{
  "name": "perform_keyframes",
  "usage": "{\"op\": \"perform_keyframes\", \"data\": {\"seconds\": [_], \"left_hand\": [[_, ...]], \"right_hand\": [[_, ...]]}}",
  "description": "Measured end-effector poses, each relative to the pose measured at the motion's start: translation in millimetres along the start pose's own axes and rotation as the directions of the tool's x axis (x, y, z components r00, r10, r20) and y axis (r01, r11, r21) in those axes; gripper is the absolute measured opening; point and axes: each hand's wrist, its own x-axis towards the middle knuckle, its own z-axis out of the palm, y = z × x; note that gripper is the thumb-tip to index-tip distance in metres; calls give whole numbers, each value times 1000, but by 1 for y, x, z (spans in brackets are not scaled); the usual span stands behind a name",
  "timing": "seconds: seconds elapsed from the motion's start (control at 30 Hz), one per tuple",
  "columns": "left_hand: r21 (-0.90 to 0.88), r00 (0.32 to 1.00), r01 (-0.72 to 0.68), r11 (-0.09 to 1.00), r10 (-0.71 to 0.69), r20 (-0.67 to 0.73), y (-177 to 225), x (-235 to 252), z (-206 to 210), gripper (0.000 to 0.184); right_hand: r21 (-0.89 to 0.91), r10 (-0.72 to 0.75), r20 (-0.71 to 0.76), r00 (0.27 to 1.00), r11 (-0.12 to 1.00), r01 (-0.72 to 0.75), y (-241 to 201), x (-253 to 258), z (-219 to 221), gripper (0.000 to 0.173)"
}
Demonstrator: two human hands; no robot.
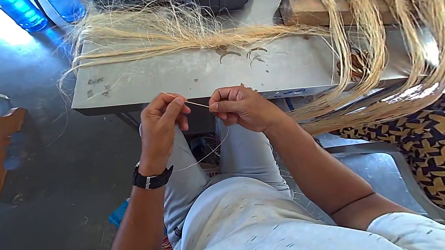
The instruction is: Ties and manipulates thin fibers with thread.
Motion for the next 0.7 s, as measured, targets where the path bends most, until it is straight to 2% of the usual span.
{"op": "perform_keyframes", "data": {"seconds": [0.17, 0.23, 0.3, 0.37, 0.4, 0.47, 0.53, 0.6, 0.7], "left_hand": [[77, 996, -58, 995, 64, -66, 5, -4, -13, 17], [204, 982, -127, 971, 152, -112, 13, -6, -16, 17], [386, 958, -198, 901, 261, -119, 27, -6, -15, 22], [592, 943, -248, 767, 331, -35, 43, -6, -11, 28], [667, 939, -284, 689, 339, 50, 49, -6, -8, 28], [755, 927, -367, 544, 283, 247, 54, -3, 1, 25], [800, 912, -411, 437, 185, 367, 42, 0, 8, 26], [821, 901, -433, 373, 143, 410, 25, 4, 9, 24], [817, 897, -442, 372, 171, 407, 14, 7, 5, 20]], "right_hand": [[11, 7, 9, 1000, 1000, -7, 1, -2, -1, 13], [15, 10, 7, 1000, 1000, -10, 2, -3, -2, 13], [16, 23, 7, 1000, 1000, -23, 2, -3, -2, 13], [5, 32, 0, 999, 999, -32, 1, -2, 1, 13], [0, 36, -1, 999, 999, -36, 1, -2, 2, 13], [-7, 40, 9, 999, 999, -40, 1, -2, 3, 13], [-12, 38, 25, 999, 999, -38, 2, -1, 4, 13], [-29, 32, 41, 999, 999, -31, 2, -2, 4, 13], [-33, 40, 38, 998, 999, -38, 2, -4, 2, 13]]}}
